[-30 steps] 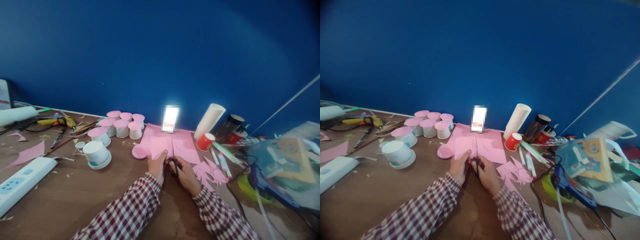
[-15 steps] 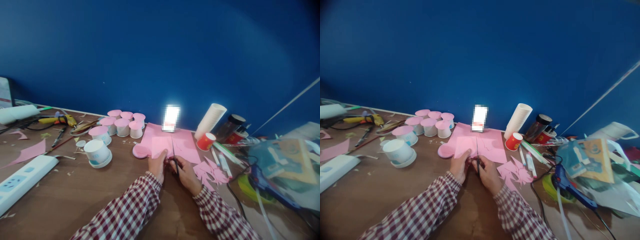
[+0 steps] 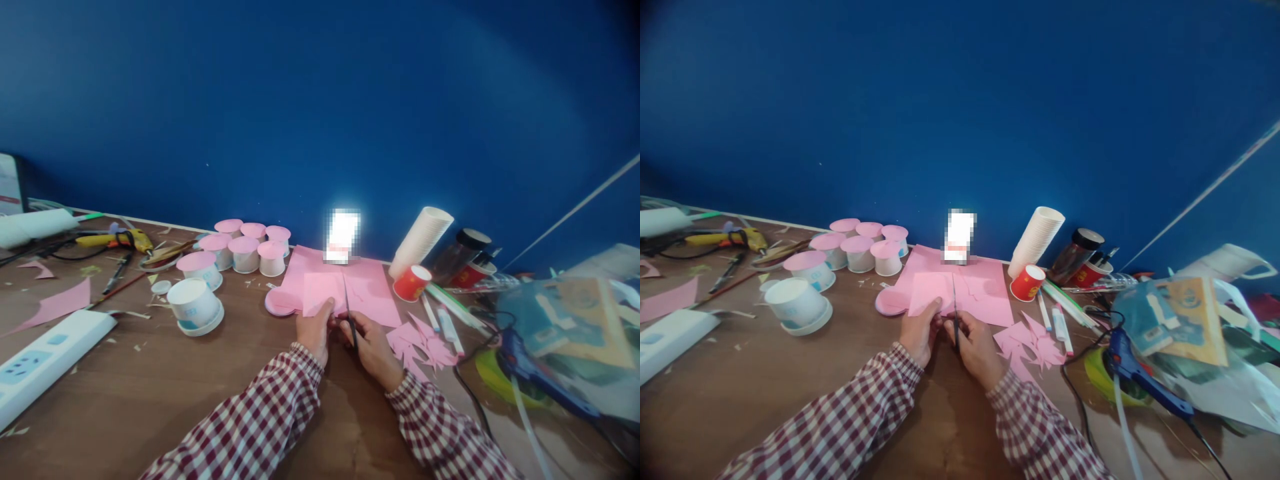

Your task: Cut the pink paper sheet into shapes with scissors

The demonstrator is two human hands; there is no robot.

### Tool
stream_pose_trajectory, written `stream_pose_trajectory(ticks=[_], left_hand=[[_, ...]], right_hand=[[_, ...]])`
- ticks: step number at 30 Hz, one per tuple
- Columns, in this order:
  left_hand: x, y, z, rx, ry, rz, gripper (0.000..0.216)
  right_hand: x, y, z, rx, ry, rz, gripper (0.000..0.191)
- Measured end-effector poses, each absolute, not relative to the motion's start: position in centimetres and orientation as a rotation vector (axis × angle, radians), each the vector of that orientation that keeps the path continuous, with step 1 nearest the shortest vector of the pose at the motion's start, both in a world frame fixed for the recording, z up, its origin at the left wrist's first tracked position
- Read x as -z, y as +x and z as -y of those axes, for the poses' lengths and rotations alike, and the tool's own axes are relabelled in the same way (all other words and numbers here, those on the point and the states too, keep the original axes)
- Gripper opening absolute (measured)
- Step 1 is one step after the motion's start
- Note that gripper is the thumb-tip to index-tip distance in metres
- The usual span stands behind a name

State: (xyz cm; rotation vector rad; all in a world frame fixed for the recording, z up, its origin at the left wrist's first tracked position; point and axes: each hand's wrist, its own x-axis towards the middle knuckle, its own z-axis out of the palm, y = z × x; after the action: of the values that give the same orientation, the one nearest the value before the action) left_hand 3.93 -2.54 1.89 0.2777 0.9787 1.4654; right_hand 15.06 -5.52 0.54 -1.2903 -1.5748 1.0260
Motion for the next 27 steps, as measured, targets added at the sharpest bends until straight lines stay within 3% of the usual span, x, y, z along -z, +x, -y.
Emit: stream_pose_trajectory(ticks=[27], left_hand=[[-1.31, 3.94, 2.5, -1.45, 0.346, -0.997, 0.029]], right_hand=[[-0.76, 15.05, 5.6, -1.001, -1.273, 1.6, 0.031]])
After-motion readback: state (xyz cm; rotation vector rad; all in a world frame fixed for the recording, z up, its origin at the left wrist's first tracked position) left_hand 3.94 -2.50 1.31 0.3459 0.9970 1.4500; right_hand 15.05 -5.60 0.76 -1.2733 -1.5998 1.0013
